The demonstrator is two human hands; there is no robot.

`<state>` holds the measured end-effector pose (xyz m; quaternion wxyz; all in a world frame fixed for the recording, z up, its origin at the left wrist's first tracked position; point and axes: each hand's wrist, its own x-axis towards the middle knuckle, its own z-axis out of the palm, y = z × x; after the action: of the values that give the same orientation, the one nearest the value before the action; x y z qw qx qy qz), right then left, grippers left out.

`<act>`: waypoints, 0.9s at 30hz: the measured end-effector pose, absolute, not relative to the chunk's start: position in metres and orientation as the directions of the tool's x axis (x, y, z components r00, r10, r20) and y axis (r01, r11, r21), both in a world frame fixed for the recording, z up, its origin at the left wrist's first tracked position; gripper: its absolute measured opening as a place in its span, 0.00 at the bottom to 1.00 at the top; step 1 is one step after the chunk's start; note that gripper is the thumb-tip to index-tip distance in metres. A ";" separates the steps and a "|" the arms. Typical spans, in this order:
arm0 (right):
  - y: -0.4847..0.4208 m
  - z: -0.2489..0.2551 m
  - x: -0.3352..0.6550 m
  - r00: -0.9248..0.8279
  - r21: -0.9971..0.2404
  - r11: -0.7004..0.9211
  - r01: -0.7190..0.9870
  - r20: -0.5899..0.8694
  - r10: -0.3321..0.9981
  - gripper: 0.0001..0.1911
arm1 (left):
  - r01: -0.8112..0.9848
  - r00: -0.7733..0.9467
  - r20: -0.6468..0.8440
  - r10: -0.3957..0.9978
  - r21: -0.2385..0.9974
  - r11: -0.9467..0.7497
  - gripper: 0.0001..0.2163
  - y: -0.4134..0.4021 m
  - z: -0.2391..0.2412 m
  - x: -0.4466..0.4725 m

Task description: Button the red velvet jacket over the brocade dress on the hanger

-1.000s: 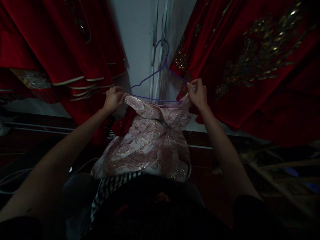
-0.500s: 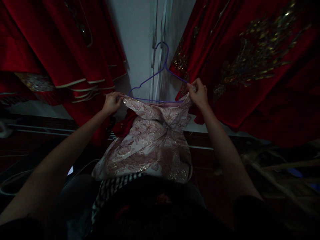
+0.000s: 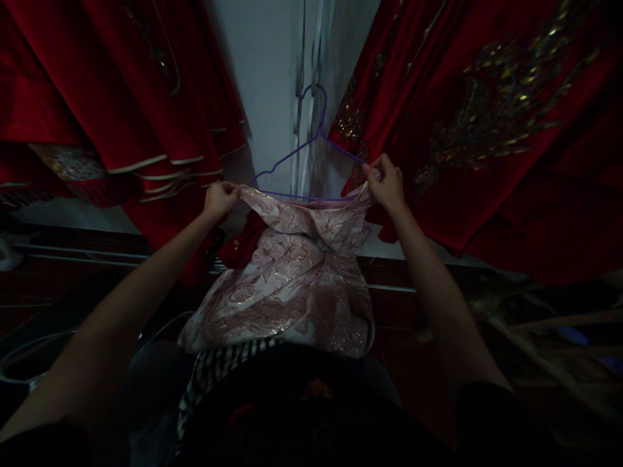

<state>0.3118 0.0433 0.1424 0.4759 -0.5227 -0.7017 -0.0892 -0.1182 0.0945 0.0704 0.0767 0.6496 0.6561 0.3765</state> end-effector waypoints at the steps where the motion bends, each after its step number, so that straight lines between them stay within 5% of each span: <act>1: 0.042 0.144 0.311 -0.003 -0.370 0.433 0.822 0.758 0.653 0.26 | 0.795 -0.163 0.378 0.911 0.597 -0.105 0.17 0.095 0.072 -0.116; 8: 0.035 0.149 0.308 -0.003 -0.381 0.413 0.827 0.732 0.682 0.26 | 0.785 -0.274 0.334 0.902 0.620 0.009 0.12 0.093 0.080 -0.103; 21: 0.047 0.137 0.308 0.008 -0.420 0.398 0.816 0.697 0.718 0.26 | 0.408 0.018 0.620 0.784 0.712 -0.572 0.12 0.119 0.119 -0.056; 27: 0.058 0.130 0.311 0.020 -0.460 0.442 0.770 0.710 0.704 0.24 | 0.364 -0.039 0.439 0.898 0.843 -0.396 0.24 0.121 0.102 -0.077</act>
<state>0.3110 0.0584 0.1300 0.4821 -0.5270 -0.6990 -0.0343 -0.0768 0.1209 0.1015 0.2517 0.6460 0.4884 0.5299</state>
